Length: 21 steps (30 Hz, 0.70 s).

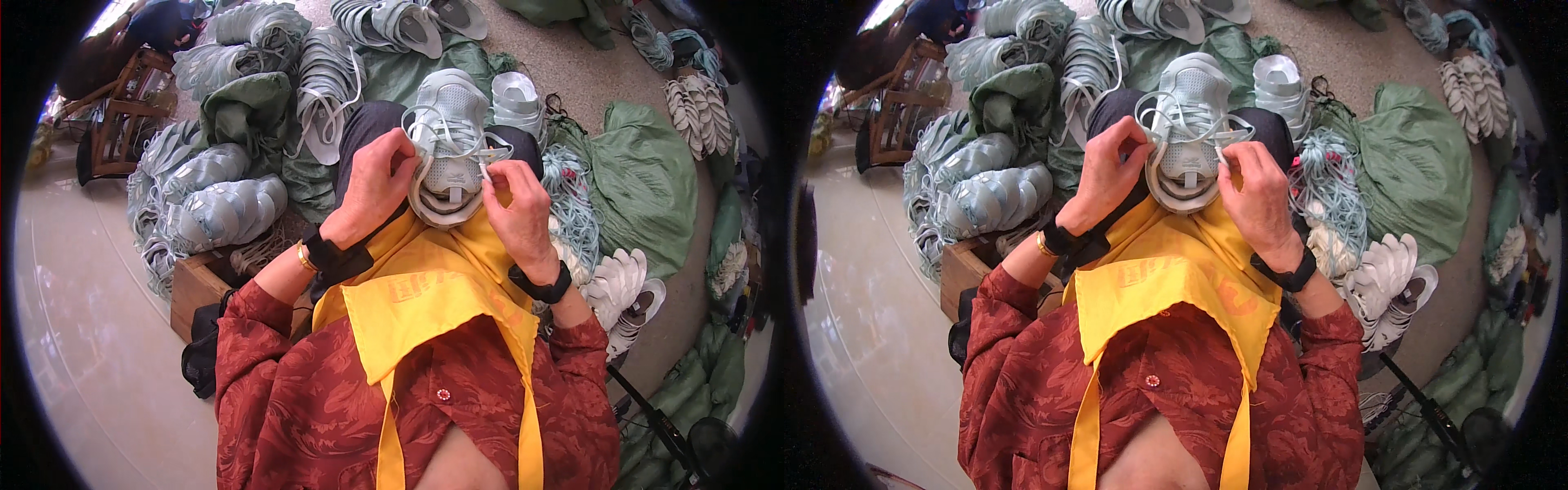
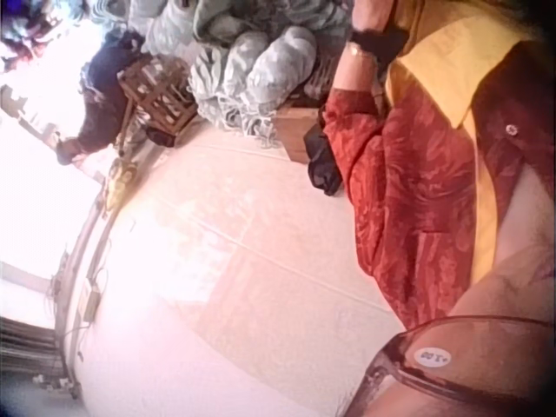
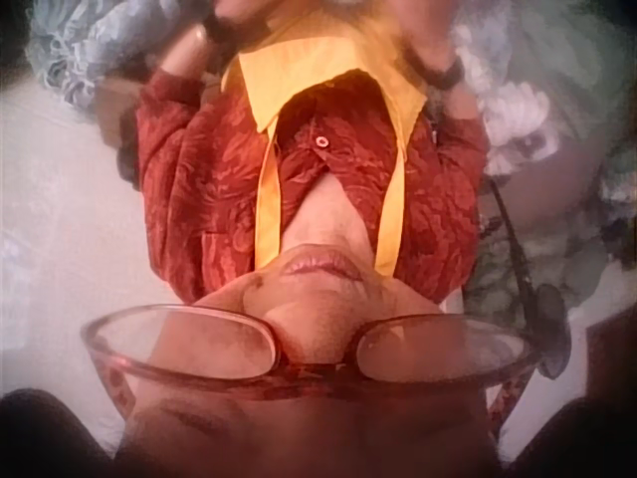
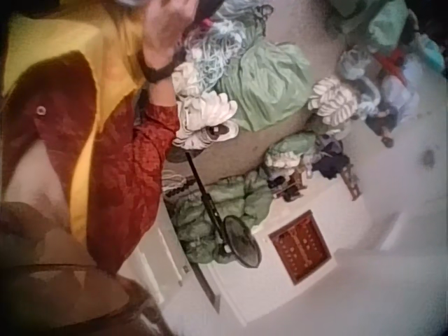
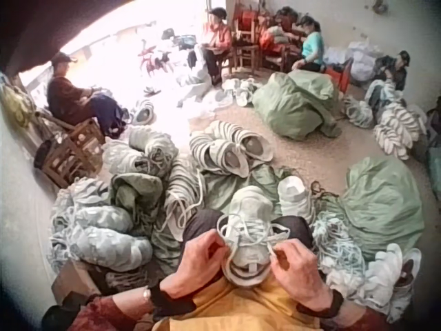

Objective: The person sits on the floor and threads a white shoelace through the eyelets of a white sneaker held on their lap. They pull the laces through, adjust the tension, and tie a knot to secure the shoe.

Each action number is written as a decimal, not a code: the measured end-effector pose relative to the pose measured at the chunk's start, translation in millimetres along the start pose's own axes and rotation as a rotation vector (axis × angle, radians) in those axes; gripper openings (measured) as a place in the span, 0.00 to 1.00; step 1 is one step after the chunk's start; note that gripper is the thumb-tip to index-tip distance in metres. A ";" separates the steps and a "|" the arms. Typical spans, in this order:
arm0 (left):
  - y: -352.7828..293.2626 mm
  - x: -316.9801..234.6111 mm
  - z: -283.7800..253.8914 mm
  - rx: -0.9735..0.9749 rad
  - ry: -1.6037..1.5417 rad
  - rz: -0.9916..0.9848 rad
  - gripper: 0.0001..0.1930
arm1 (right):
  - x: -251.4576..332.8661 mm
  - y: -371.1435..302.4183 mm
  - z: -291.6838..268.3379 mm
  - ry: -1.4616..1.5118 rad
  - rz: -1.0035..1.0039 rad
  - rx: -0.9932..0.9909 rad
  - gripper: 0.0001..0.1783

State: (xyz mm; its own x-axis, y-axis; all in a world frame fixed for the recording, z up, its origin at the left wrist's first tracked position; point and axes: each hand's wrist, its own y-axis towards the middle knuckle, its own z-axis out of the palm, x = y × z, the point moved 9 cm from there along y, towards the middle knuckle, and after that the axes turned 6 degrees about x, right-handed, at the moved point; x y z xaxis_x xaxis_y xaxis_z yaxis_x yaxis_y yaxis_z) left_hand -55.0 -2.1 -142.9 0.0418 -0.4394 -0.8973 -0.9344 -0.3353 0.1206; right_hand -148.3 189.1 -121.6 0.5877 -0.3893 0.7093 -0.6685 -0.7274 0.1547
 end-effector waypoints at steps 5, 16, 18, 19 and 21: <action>-2.7 0.8 -0.5 -0.024 0.032 0.011 0.08 | 22.5 3.0 1.4 -0.196 -0.154 0.026 0.14; -5.1 0.6 4.6 0.009 0.021 0.038 0.08 | 43.8 16.8 29.6 -0.743 -0.281 0.259 0.07; -7.8 -7.5 4.9 0.016 0.061 0.067 0.09 | 49.9 19.8 27.7 -0.765 -0.340 0.229 0.06; -9.0 -15.1 3.9 0.017 0.088 0.092 0.10 | 51.1 20.3 26.1 -0.741 -0.364 0.213 0.06; -10.3 -18.6 3.9 0.021 0.122 0.109 0.12 | 52.2 19.8 21.9 -0.694 -0.409 0.179 0.06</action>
State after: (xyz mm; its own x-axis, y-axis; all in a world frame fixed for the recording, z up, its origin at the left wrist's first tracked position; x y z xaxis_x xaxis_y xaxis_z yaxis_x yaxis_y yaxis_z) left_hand -47.5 12.7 -129.1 -0.0187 -0.5704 -0.8212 -0.9427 -0.2635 0.2044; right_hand -120.9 142.0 -96.6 0.9560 -0.2921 0.0258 -0.2925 -0.9437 0.1545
